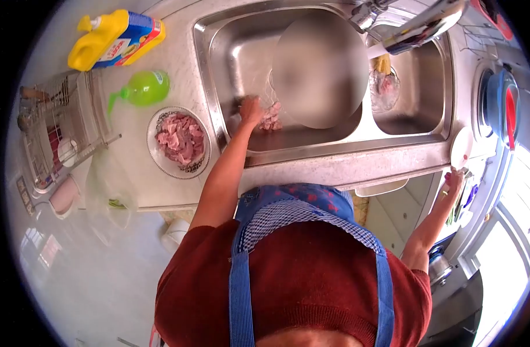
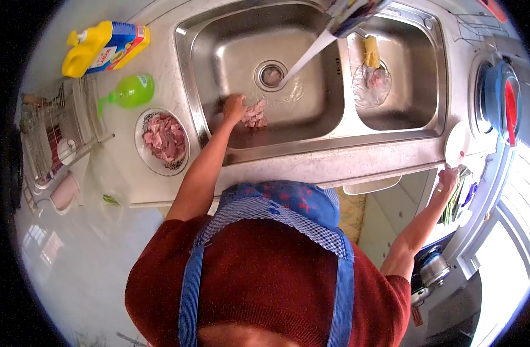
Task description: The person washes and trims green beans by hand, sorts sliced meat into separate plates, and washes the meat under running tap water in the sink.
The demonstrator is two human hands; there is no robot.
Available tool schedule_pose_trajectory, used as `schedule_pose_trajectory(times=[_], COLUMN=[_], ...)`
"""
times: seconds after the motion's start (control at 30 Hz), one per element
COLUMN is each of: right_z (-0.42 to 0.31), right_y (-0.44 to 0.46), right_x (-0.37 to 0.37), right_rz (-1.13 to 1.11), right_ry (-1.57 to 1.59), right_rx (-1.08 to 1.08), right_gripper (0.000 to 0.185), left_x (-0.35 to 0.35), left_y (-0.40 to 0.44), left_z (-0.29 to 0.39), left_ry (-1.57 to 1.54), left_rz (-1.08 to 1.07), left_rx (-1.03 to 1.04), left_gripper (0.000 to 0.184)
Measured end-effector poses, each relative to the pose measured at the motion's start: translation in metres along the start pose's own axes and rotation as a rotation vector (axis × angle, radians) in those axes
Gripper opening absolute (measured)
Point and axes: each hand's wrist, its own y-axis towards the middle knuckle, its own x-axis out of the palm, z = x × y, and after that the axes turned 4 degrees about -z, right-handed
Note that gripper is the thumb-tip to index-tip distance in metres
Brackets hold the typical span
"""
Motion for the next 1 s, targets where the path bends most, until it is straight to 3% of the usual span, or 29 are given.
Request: schedule_pose_trajectory(times=[0.07, 0.13, 0.23, 0.27, 0.3, 0.33, 0.37, 0.43, 0.47, 0.53, 0.57, 0.63, 0.7, 0.77, 0.8, 0.83, 0.87, 0.9, 0.97, 1.0], right_z=[-0.01, -0.088, -0.137, -0.144, -0.148, -0.138, -0.128, -0.104, -0.095, -0.079, -0.072, -0.055, -0.057, -0.058, -0.043, -0.033, -0.032, -0.034, -0.078, -0.074], right_y=[-0.017, -0.167, -0.274, -0.287, -0.302, -0.297, -0.299, -0.292, -0.299, -0.315, -0.316, -0.315, -0.317, -0.304, -0.286, -0.276, -0.28, -0.293, -0.35, -0.357], right_x=[0.013, 0.082, 0.208, 0.26, 0.309, 0.367, 0.414, 0.488, 0.497, 0.503, 0.51, 0.52, 0.523, 0.54, 0.564, 0.577, 0.574, 0.564, 0.504, 0.503], right_rz=[-0.206, -0.49, -1.137, -1.236, -1.192, -1.154, -0.972, -0.795, -0.8, -0.89, -0.886, -0.949, -1.009, -1.068, -1.29, -1.488, -1.487, -1.327, -0.929, -0.927], right_ry=[-0.079, -0.019, 0.066, -0.121, -0.285, -0.254, -0.406, -0.491, -0.495, -0.745, -0.751, -0.641, -0.671, -0.701, -0.643, -0.572, -0.571, -0.493, -0.454, -0.457], right_rx=[-0.303, -0.608, -0.685, -0.89, -1.051, -1.327, -1.5, -1.702, -1.705, -1.462, -1.465, -1.231, -1.205, -1.194, -0.918, -0.62, -0.616, -0.711, -1.187, -1.186], right_gripper=[0.024, 0.025, 0.026, 0.026, 0.025, 0.035, 0.05, 0.056, 0.056, 0.057, 0.057, 0.054, 0.052, 0.051, 0.048, 0.046, 0.046, 0.044, 0.034, 0.034], left_x=[0.009, 0.01, 0.018, 0.022, 0.023, 0.023, 0.021, 0.007, 0.003, 0.026, 0.035, 0.042, 0.063, 0.103, 0.099, 0.096, 0.094, 0.091, 0.085, 0.077], left_y=[0.005, 0.001, 0.002, 0.003, 0.002, 0.001, 0.0, -0.008, -0.012, -0.013, -0.012, -0.015, -0.012, 0.003, 0.007, 0.007, 0.006, 0.005, 0.006, 0.006], left_z=[-0.008, -0.003, -0.008, -0.011, -0.011, -0.01, -0.008, 0.001, 0.002, -0.008, -0.01, -0.003, -0.005, -0.019, -0.019, -0.02, -0.02, -0.02, -0.02, -0.018], left_ry=[0.062, 0.094, 0.112, 0.1, 0.096, 0.095, 0.094, 0.044, 0.001, -0.007, -0.018, -0.097, -0.095, -0.546, -0.546, -0.736, -0.926, -1.117, -1.5, -1.502], left_rz=[0.038, 0.01, -0.022, -0.023, -0.023, -0.023, -0.023, -0.068, -0.115, -0.184, -0.251, -0.344, -0.382, -0.289, -0.285, -0.287, -0.29, -0.291, -0.284, -0.287], left_rx=[-0.005, -0.035, -0.04, -0.016, -0.017, -0.006, 0.006, 0.025, 0.045, -0.021, -0.085, -0.2, -0.268, -0.438, -0.435, -0.54, -0.644, -0.748, -0.953, -0.952], left_gripper=[0.028, 0.027, 0.024, 0.024, 0.024, 0.024, 0.023, 0.024, 0.024, 0.025, 0.027, 0.034, 0.036, 0.04, 0.04, 0.038, 0.036, 0.034, 0.032, 0.032])
